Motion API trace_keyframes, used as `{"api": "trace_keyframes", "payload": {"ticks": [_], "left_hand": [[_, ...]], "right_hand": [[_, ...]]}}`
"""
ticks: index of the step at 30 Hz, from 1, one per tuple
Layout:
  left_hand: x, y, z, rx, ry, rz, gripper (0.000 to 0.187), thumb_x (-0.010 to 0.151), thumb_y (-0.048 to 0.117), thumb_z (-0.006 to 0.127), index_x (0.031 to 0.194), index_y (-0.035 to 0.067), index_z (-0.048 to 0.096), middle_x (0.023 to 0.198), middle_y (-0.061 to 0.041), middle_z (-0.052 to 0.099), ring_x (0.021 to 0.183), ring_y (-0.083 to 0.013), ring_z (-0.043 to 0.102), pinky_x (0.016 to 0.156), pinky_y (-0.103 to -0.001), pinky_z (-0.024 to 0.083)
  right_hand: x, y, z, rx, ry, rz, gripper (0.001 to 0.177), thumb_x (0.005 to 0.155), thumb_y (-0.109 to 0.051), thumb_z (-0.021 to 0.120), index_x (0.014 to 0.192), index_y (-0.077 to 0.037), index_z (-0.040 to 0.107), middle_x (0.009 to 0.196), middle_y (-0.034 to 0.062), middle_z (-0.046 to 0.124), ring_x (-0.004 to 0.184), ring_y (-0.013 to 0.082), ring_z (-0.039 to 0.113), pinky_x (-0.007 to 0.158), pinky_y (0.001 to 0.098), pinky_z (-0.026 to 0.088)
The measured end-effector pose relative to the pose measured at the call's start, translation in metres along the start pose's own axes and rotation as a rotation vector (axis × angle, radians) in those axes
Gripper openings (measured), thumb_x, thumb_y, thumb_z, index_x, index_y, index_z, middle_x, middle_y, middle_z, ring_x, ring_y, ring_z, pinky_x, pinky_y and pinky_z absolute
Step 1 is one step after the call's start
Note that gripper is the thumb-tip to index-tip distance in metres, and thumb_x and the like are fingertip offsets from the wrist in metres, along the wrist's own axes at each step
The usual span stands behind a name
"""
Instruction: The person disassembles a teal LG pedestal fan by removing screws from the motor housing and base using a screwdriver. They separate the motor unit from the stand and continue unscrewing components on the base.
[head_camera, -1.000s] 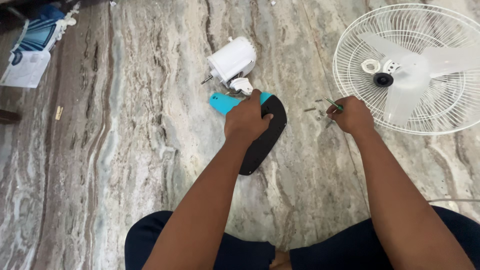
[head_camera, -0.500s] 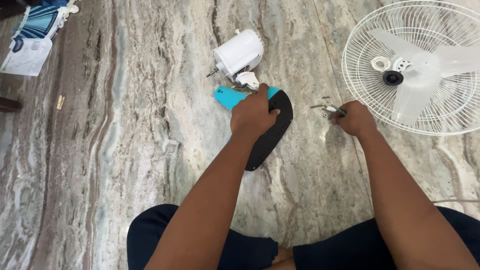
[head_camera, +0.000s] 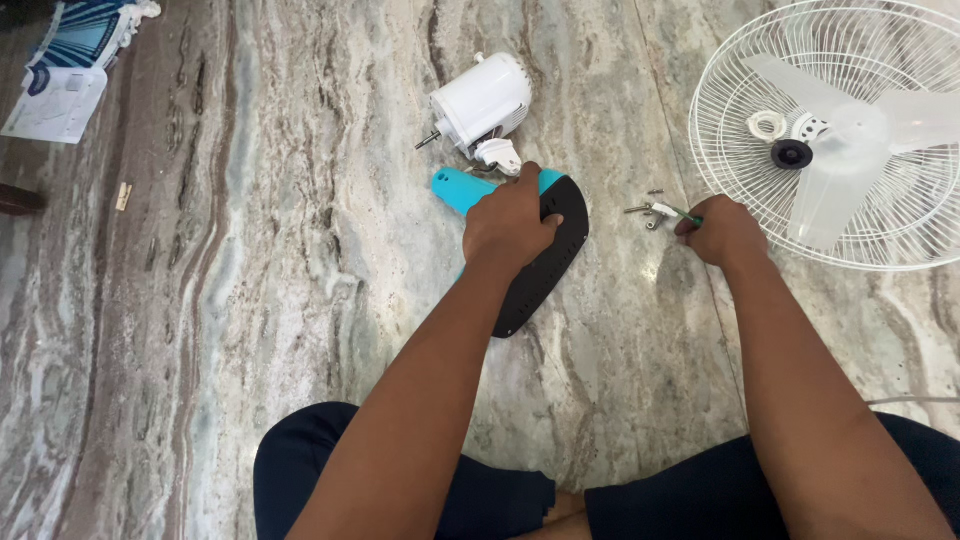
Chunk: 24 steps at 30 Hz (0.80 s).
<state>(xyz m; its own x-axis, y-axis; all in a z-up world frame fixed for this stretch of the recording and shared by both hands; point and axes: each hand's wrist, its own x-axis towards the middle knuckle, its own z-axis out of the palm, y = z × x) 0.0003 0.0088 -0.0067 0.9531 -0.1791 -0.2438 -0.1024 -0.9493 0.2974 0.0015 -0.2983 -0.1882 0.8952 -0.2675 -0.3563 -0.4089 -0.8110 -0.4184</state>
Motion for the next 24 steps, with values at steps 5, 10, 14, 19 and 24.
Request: {"api": "trace_keyframes", "payload": {"ticks": [5, 10, 14, 19, 24], "left_hand": [[-0.004, -0.002, -0.002, -0.016, 0.018, 0.014, 0.059, 0.087, 0.039, 0.076, 0.133, 0.014, 0.047, 0.112, -0.013, 0.071, 0.104, -0.0348, 0.07, 0.083, -0.051, 0.056], [-0.01, -0.007, -0.007, -0.1, 0.061, 0.031, 0.058, 0.084, 0.038, 0.077, 0.131, 0.015, 0.051, 0.108, -0.012, 0.072, 0.101, -0.0341, 0.07, 0.081, -0.052, 0.055], [-0.022, -0.028, -0.009, -0.204, 0.139, 0.05, 0.067, 0.084, 0.041, 0.079, 0.139, 0.016, 0.052, 0.103, -0.015, 0.074, 0.1, -0.0358, 0.071, 0.085, -0.05, 0.055], [-0.043, -0.078, 0.01, -0.715, 0.4, 0.091, 0.064, 0.088, 0.035, 0.078, 0.142, 0.013, 0.052, 0.11, -0.013, 0.075, 0.103, -0.0266, 0.075, 0.09, -0.037, 0.058], [-0.052, -0.109, 0.045, -1.035, 0.639, 0.261, 0.058, 0.097, 0.02, 0.075, 0.145, 0.003, 0.048, 0.132, -0.014, 0.062, 0.122, -0.0226, 0.061, 0.108, -0.035, 0.049]], "right_hand": [[-0.007, -0.014, -0.023, 0.164, -0.004, -0.123, 0.025, 0.078, -0.018, 0.087, 0.101, -0.008, 0.083, 0.09, 0.0132, 0.079, 0.082, 0.0251, 0.072, 0.077, 0.0398, 0.056], [-0.041, -0.051, -0.064, 0.497, 0.025, -0.135, 0.036, 0.097, -0.029, 0.073, 0.114, 0.003, 0.072, 0.077, 0.0126, 0.068, 0.066, 0.0193, 0.059, 0.059, 0.0337, 0.046], [-0.074, -0.089, -0.075, 0.85, -0.027, -0.18, 0.034, 0.102, -0.022, 0.053, 0.117, 0.001, 0.073, 0.073, 0.0048, 0.058, 0.057, 0.0124, 0.045, 0.048, 0.0279, 0.039], [-0.1, -0.128, -0.064, 0.851, -0.016, -0.353, 0.031, 0.098, -0.009, 0.051, 0.118, -0.001, 0.074, 0.076, 0.0024, 0.064, 0.062, 0.0082, 0.052, 0.054, 0.0239, 0.044], [-0.123, -0.157, -0.05, 0.825, 0.177, -0.62, 0.027, 0.1, -0.006, 0.055, 0.119, -0.001, 0.072, 0.081, 0.0001, 0.061, 0.072, 0.004, 0.053, 0.064, 0.0218, 0.043]]}}
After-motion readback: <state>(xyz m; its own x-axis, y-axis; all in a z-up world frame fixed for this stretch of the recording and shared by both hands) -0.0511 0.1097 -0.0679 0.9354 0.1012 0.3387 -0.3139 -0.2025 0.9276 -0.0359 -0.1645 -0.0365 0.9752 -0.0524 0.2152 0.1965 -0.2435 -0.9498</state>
